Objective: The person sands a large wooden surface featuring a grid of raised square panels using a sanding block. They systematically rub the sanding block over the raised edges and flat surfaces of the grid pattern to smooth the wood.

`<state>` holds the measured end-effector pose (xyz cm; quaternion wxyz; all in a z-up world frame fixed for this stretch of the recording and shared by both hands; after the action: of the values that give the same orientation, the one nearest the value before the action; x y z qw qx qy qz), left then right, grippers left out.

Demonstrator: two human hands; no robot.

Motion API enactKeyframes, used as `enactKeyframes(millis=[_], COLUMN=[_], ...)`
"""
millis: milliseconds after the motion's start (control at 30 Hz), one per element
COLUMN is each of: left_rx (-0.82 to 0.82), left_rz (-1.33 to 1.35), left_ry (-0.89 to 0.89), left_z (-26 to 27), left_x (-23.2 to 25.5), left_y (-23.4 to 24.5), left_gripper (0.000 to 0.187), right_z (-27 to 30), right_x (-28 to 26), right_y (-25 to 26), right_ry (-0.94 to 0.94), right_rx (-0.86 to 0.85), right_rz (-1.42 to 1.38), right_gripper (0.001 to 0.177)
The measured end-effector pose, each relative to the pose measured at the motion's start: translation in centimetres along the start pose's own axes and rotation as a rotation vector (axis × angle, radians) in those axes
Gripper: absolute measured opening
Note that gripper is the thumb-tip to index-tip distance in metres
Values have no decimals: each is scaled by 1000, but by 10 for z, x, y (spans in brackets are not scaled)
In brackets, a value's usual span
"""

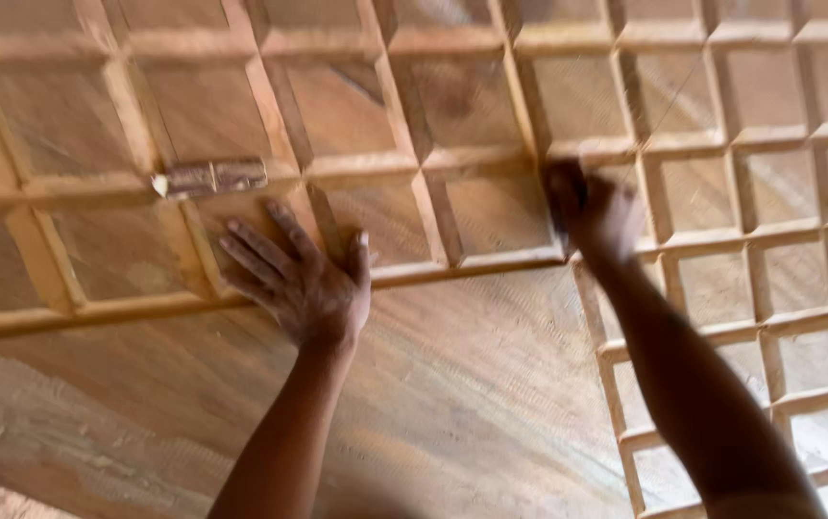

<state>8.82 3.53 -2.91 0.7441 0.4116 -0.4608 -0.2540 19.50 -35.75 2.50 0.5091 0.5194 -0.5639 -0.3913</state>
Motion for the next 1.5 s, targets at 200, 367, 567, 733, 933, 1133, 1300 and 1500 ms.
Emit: enactKeyframes(millis=[200, 367, 567, 733, 933, 1133, 1300, 1500], left_rx=[-132, -129, -88, -42, -17, -42, -9, -64], left_rz=[-25, -34, 34, 68, 65, 70, 68, 44], left_ry=[123, 90, 77, 18, 1, 14, -18, 17], left_z=[1, -4, -5, -8, -10, -3, -8, -4], left_x=[-12, -5, -6, 0, 1, -5, 1, -5], left_y=[-11, -4, -7, -1, -3, -8, 0, -10], left_gripper=[112, 110, 110, 109, 111, 111, 111, 110], right_z=[-75, 36, -121, -16, -104, -42, -6, -122], right_x=[-23, -29, -36, -37, -44, -16, -29, -23], right_y=[-10, 50, -26, 24, -16, -11, 33, -49], right_ry=[69, 199, -43, 262, 109, -54, 34, -54], right_rx=[155, 211, 76, 205, 195, -146, 97, -64], right_rz=[47, 63, 37, 245, 205, -2, 108, -127], right_gripper=[39, 47, 48, 49, 64, 67, 68, 49])
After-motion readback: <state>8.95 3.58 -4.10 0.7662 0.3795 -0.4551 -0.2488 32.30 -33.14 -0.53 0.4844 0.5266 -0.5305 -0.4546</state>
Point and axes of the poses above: each hand's wrist, its own z-axis away from the middle knuckle, its own y-axis out of the back of the hand, x = y × z, the point moved 10 cm from there along -z, towards the middle knuckle, and after that the axes turned 14 degrees about z, right-handed, at the moved point
